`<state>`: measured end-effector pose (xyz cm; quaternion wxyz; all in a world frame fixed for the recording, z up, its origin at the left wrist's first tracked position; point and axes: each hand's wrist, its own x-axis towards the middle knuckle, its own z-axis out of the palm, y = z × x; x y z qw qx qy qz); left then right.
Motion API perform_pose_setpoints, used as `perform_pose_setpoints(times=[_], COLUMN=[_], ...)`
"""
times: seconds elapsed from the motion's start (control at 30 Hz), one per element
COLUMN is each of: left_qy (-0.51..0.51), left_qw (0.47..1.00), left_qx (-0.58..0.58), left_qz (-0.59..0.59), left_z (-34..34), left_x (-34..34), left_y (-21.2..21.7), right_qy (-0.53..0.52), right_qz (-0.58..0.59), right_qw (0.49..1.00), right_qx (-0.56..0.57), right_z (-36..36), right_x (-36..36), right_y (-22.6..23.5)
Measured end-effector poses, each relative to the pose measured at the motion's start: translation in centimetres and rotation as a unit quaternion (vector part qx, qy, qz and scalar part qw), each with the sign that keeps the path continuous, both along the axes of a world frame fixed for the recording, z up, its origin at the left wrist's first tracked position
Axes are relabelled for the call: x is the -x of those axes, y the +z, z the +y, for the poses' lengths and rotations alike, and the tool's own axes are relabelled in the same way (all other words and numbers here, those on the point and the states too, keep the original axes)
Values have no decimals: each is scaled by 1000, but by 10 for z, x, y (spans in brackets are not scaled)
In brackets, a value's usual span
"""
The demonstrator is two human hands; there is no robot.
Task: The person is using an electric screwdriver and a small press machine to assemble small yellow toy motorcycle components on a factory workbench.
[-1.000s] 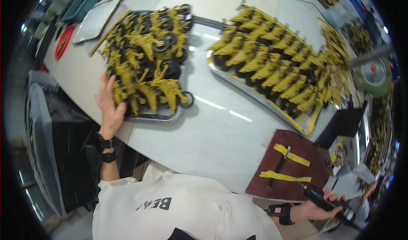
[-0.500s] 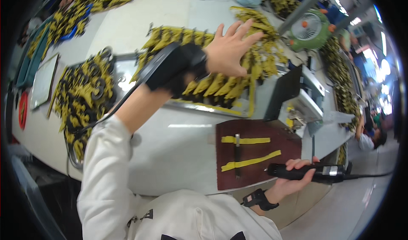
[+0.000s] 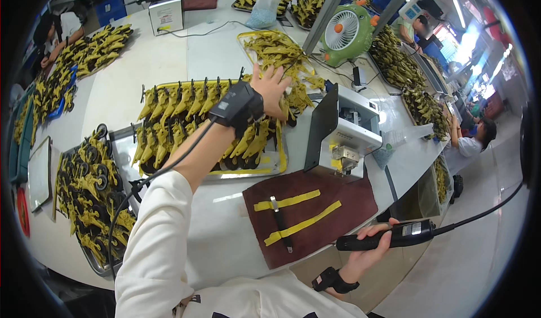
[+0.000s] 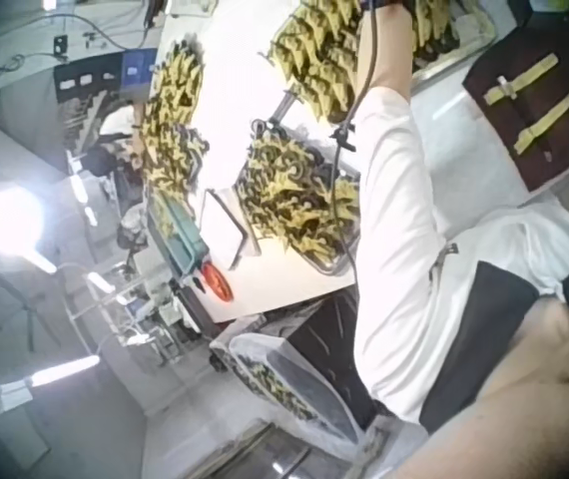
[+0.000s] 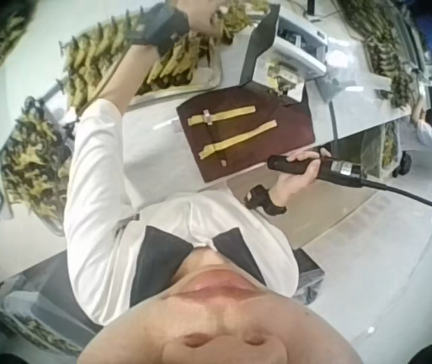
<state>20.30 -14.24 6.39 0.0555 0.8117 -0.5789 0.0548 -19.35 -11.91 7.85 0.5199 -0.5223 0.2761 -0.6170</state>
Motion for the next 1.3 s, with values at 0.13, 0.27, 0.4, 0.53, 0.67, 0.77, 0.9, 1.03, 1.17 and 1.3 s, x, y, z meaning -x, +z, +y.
perform_pose_setpoints(times=[0.13, 0.27, 0.4, 0.53, 0.67, 0.77, 0.9, 1.03, 1.17, 1.3], left_qy=[-13, -15, -54, -138, -227, -304, -325, -209, -149, -56], left_qw=[988, 999, 997, 963, 929, 918, 918, 931, 944, 959], left_qx=[-140, -21, 30, 227, 286, 192, 108, 126, 79, 129], left_qz=[56, -20, -37, -39, 65, 167, 202, 270, 285, 245], left_z=[-12, -18, -5, 22, 107, 139, 143, 153, 158, 147], left_x=[18, 26, 25, 56, 144, 192, 199, 204, 208, 216], left_y=[5, -8, -11, 14, 58, 13, -33, -33, -44, -55], right_qy=[23, 61, 64, 42, 79, 93, 139, 208, 255, 240], right_qz=[-6, -29, -77, -114, -94, 48, 64, 20, 0, -23], right_qw=[1000, 997, 988, 978, 971, 977, 975, 966, 949, 963], right_qx=[-11, 39, 115, 171, 204, 185, 164, 154, 185, 123], right_z=[3, -10, -40, -77, -101, -98, -84, -49, -18, -7], right_x=[-11, -25, -56, -85, -110, -128, -118, -79, -66, -71], right_y=[0, 9, 41, 74, 74, 54, 46, 31, 20, 16])
